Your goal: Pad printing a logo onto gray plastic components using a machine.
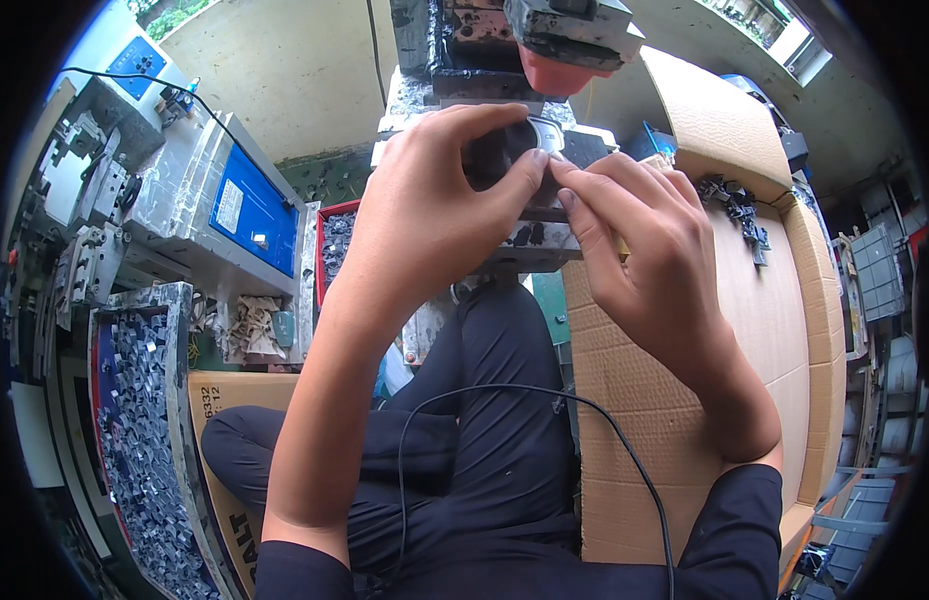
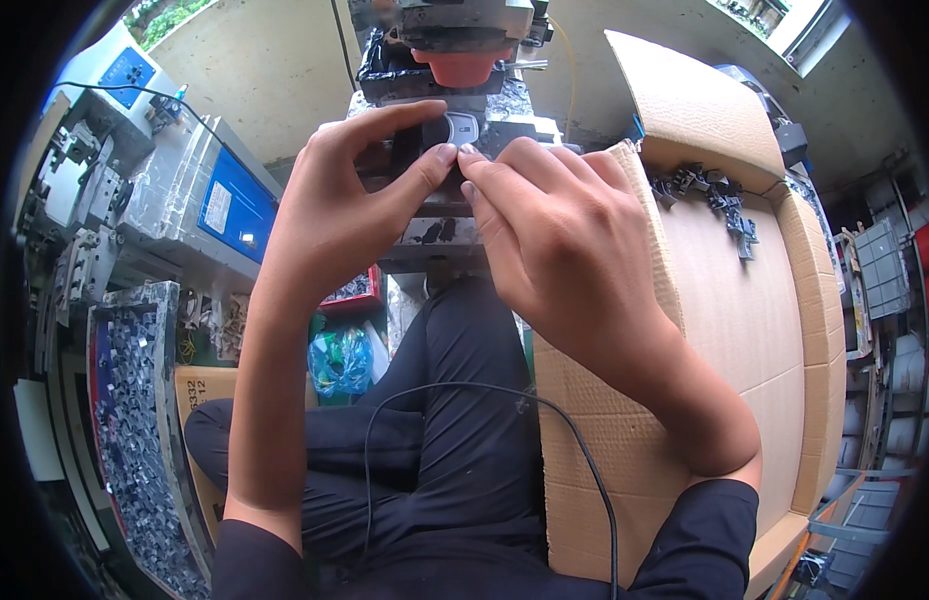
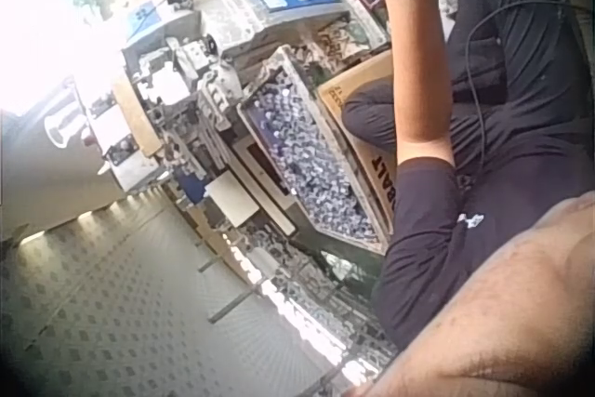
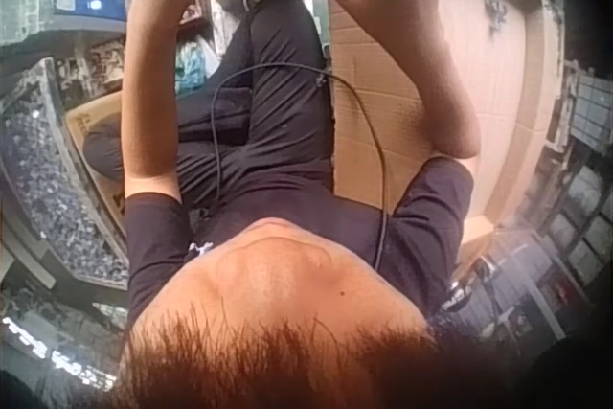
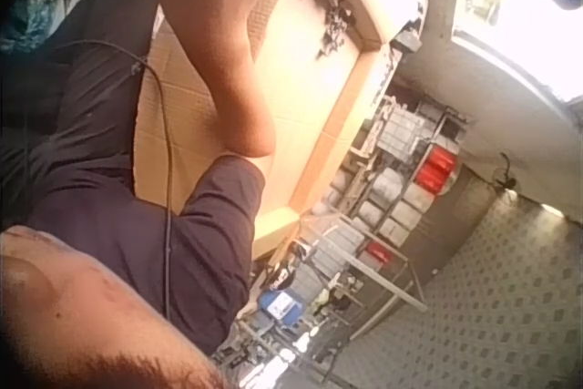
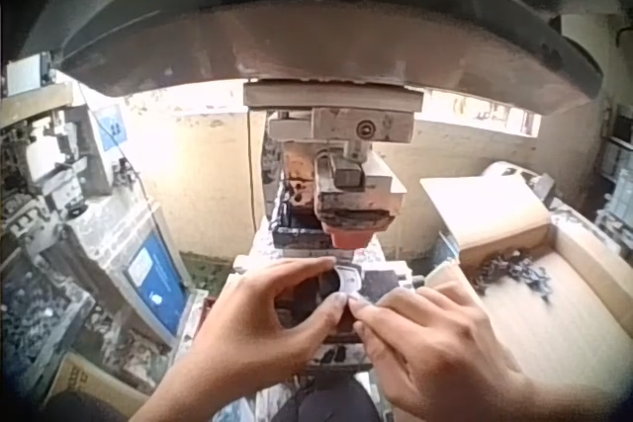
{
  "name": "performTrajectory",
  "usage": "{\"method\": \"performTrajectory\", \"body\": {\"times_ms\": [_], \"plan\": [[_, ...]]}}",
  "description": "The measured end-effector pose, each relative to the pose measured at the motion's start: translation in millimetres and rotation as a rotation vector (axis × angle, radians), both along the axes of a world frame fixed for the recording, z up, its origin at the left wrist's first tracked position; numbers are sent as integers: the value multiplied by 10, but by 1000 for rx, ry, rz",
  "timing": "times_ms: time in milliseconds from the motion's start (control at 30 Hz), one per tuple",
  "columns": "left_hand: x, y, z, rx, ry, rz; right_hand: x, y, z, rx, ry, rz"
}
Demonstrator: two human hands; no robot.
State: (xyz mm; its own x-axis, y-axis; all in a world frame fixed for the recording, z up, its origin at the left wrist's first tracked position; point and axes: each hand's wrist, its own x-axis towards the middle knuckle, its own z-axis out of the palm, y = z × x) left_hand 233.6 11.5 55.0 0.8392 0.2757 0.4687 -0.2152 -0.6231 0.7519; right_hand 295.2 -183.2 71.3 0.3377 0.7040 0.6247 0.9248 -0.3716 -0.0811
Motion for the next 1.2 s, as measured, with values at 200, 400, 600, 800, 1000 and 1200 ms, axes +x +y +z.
{"method": "performTrajectory", "body": {"times_ms": [200, 400, 600, 800, 1000, 1200], "plan": [[12, -12, -35, 12, -8, 2, 26, -20, -39, 3, -13, 4], [10, -8, -46, 40, -9, 21, 12, -25, -30, 9, -2, 7], [51, 39, -68, -11, -9, 14, 25, 3, -30, 28, -19, 14], [57, 36, -59, -88, 50, -30, 26, -7, -32, 15, -21, 2], [14, 20, -58, 84, -11, 15, 25, -8, -38, 24, -5, 10], [7, 45, -60, 212, -23, -17, 59, -6, -31, 55, 5, 26]]}}
